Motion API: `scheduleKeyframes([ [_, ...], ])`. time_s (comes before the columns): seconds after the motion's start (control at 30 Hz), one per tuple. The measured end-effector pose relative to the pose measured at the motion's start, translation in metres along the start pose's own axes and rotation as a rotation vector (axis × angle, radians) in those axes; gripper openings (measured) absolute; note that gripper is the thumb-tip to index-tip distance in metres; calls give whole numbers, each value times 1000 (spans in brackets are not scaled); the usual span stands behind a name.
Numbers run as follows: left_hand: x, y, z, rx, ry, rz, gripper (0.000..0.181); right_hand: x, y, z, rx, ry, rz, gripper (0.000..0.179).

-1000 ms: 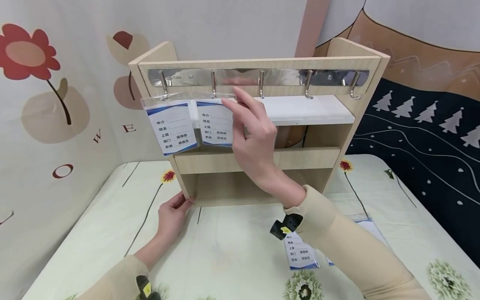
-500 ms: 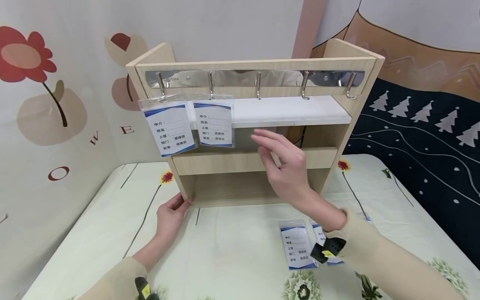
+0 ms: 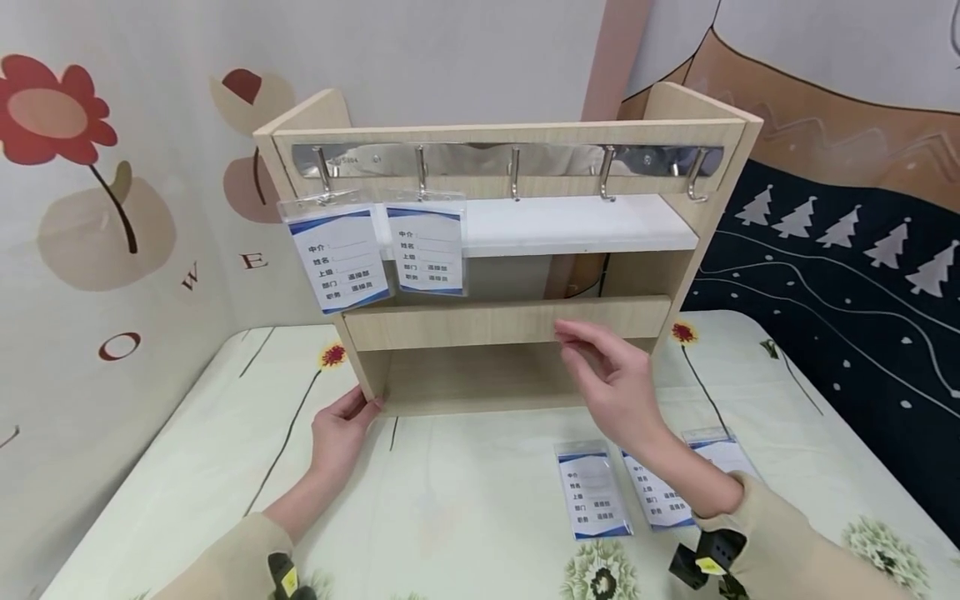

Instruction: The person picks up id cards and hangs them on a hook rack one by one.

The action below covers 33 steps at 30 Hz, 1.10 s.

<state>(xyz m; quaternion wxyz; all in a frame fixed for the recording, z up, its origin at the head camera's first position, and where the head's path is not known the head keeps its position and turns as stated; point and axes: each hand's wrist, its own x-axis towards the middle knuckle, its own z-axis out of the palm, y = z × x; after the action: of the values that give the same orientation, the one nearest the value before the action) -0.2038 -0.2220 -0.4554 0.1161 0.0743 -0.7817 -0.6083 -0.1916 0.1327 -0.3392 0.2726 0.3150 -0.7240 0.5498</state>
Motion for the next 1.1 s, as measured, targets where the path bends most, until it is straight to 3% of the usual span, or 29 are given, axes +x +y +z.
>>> scheduleKeyframes([
  [0.53, -1, 0, 1, -7, 6, -9, 45, -45, 13, -16, 46, -121, 233, 38],
  [0.87, 0, 0, 2, -26, 2, -6, 44, -61, 21, -30, -72, -221, 501, 41],
  [1.1, 0, 0, 2, -2, 2, -5, 45, -71, 33, -41, -204, -320, 604, 43],
])
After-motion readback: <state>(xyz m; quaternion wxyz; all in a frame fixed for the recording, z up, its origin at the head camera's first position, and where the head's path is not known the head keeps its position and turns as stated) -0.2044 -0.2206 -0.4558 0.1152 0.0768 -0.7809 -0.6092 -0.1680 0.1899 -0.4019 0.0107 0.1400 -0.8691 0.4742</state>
